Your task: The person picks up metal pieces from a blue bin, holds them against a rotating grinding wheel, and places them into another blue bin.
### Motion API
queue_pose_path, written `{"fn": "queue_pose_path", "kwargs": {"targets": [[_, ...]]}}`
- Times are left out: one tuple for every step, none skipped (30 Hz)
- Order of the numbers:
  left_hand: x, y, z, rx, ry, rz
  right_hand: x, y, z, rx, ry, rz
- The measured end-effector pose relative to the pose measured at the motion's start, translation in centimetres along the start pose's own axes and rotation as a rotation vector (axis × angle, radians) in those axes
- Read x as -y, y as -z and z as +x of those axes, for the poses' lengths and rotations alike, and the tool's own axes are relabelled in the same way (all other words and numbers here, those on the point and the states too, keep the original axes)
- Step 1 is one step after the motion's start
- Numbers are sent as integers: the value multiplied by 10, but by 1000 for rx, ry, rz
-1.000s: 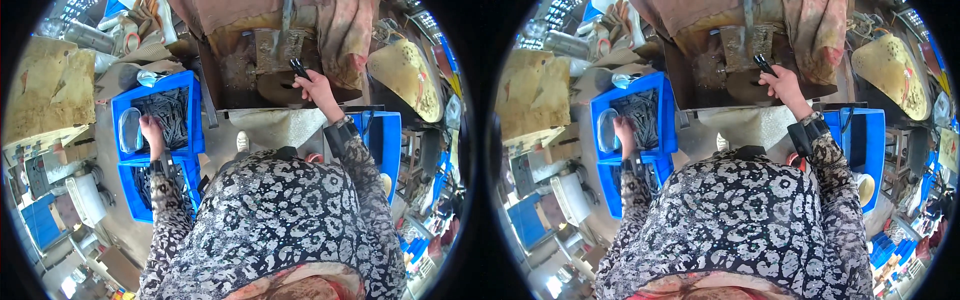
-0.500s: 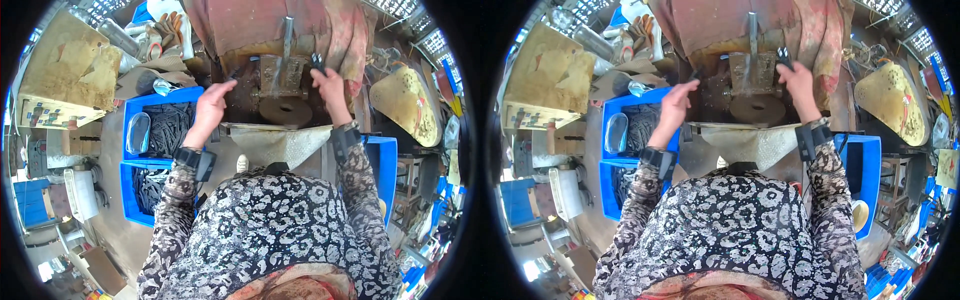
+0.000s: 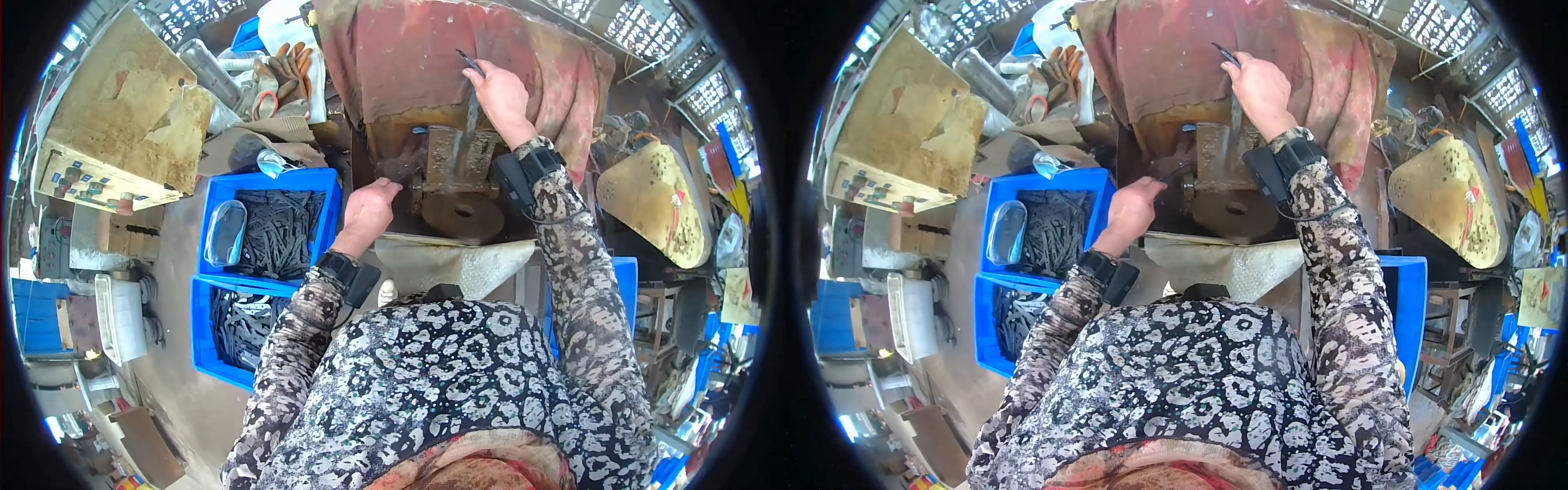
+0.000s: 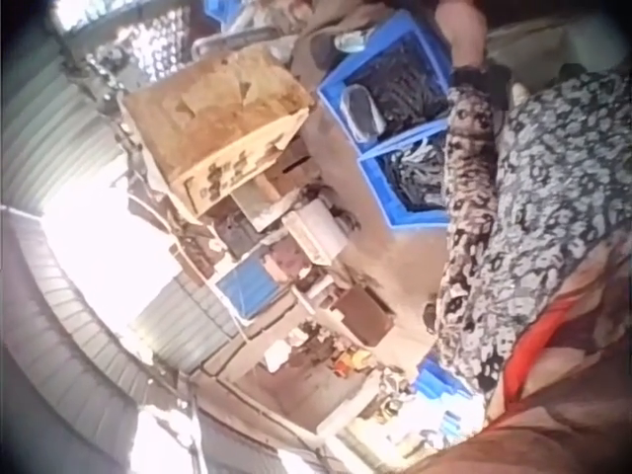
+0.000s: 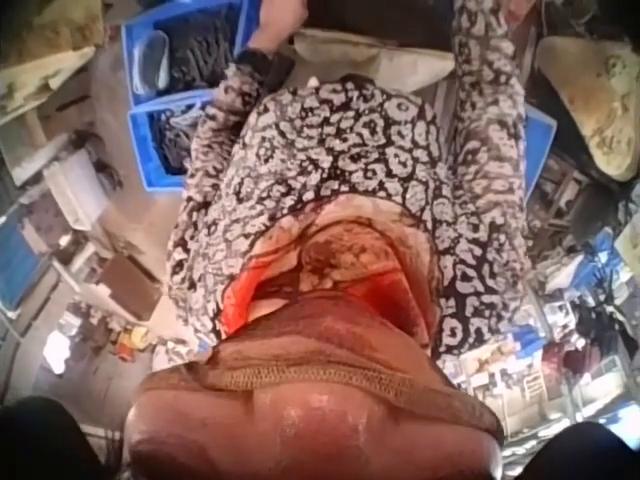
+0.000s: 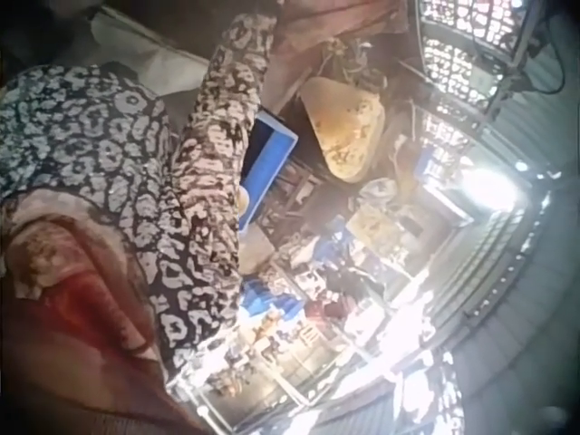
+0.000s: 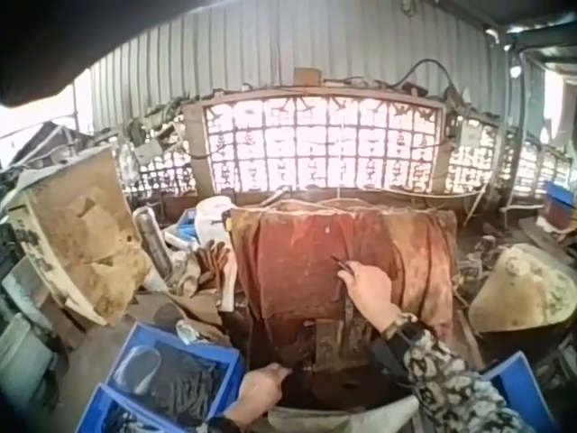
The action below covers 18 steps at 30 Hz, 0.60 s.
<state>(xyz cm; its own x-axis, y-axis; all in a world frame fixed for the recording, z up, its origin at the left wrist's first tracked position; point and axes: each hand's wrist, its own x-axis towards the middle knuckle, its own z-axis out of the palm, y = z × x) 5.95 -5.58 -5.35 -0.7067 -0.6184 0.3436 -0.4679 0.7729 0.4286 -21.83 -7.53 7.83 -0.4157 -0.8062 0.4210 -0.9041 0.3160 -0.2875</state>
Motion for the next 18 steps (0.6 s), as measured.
{"fn": "queue_pose_path", "kwargs": {"targets": [[1,0,0,-3,6,1,1,-1,1,3,6,2],[0,1,0,-6,1,3,2,1,-1,-15,18,-18],[-1,1,-1,-8,-5,4,3,4,-2,-33,29,-38],[-2,1,-2,-7,-1,2,4,4,-3,-28,30,-38],[-2,1,-2,8,1,9,5,5,-3,-19,17,-28],[-2,1,-3,23,4,17,6,5,-3,-9,4,-18],[-2,1,-3,27,1,16,5,3,-2,-9,-1,-19],[-2,1,-4,29,2,15,4,2,-2,7,-14,-1],[-2,1,-3,32,5,14,3,2,-1,23,-28,17],[-3,1,-3,38,-1,13,1,1,-1,23,-35,15],[-3,1,-3,39,0,17,1,1,0,21,-28,22],[-3,1,-2,41,1,21,1,1,0,18,-21,29],[-3,1,-1,45,-1,21,0,2,0,19,-26,29],[-3,2,-1,48,-4,22,1,2,1,27,-26,25],[-3,2,-1,50,-7,23,1,2,1,35,-26,20],[-3,3,-1,51,-5,25,2,3,2,36,-25,23],[-3,3,-2,47,-7,22,3,3,1,42,-29,19],[-3,3,-3,42,-9,19,4,3,0,48,-33,14]]}}
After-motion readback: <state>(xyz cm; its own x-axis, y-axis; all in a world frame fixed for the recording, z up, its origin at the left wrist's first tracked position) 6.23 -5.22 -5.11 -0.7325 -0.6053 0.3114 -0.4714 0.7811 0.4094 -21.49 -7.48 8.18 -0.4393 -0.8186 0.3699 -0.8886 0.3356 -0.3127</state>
